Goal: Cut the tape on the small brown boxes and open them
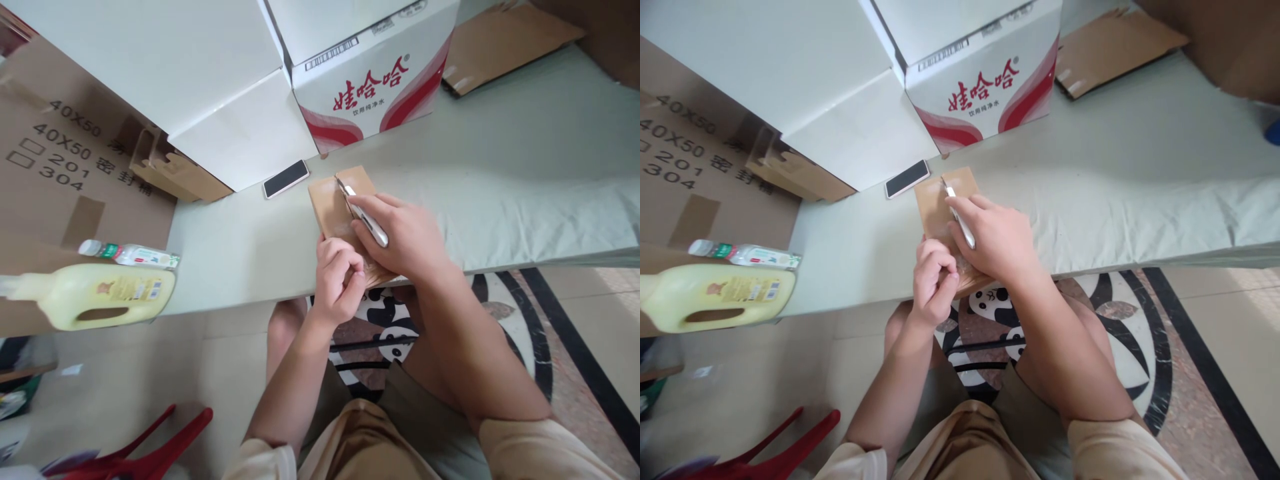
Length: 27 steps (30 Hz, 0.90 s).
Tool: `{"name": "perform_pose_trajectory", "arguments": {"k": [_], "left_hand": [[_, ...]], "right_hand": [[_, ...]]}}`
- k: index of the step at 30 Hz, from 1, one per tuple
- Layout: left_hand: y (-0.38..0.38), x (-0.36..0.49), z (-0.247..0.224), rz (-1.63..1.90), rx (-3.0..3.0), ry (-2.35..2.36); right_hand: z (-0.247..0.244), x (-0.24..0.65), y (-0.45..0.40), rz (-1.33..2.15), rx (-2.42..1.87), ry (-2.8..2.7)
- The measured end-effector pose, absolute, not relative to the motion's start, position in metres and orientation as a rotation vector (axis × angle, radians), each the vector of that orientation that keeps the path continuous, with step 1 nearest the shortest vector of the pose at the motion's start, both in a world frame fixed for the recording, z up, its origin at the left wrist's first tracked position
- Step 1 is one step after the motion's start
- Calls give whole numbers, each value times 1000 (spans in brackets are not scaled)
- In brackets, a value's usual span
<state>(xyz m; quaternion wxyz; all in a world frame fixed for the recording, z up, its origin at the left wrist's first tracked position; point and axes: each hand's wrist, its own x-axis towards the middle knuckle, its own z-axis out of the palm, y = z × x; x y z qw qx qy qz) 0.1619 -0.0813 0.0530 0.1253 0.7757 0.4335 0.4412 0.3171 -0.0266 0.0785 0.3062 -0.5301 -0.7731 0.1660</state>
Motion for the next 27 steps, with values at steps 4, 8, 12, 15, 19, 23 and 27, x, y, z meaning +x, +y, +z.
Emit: {"name": "perform_pose_trajectory", "arguments": {"k": [4,8,12,15,19,23,27], "left_hand": [[-85,163,53,1257,2252,1313],[-88,167,50,1253,2245,1314],[-87,168,45,1300,2231,1294],[-86,167,44,1314,2219,1286],[-85,166,43,1291,2210,1312],[-88,168,31,1428,2168,1332],[-92,172,18,1594,2086,1348]], "right_hand": [[82,317,-29,424,-1404,-2048],[88,315,-33,403,-1443,-2057],[89,311,-35,423,-1483,-2108],[87,308,-33,439,-1499,-2126],[84,309,-31,444,-1456,-2071],[85,310,-32,484,-1381,-2045],[88,309,-34,503,-1369,-2092]]}}
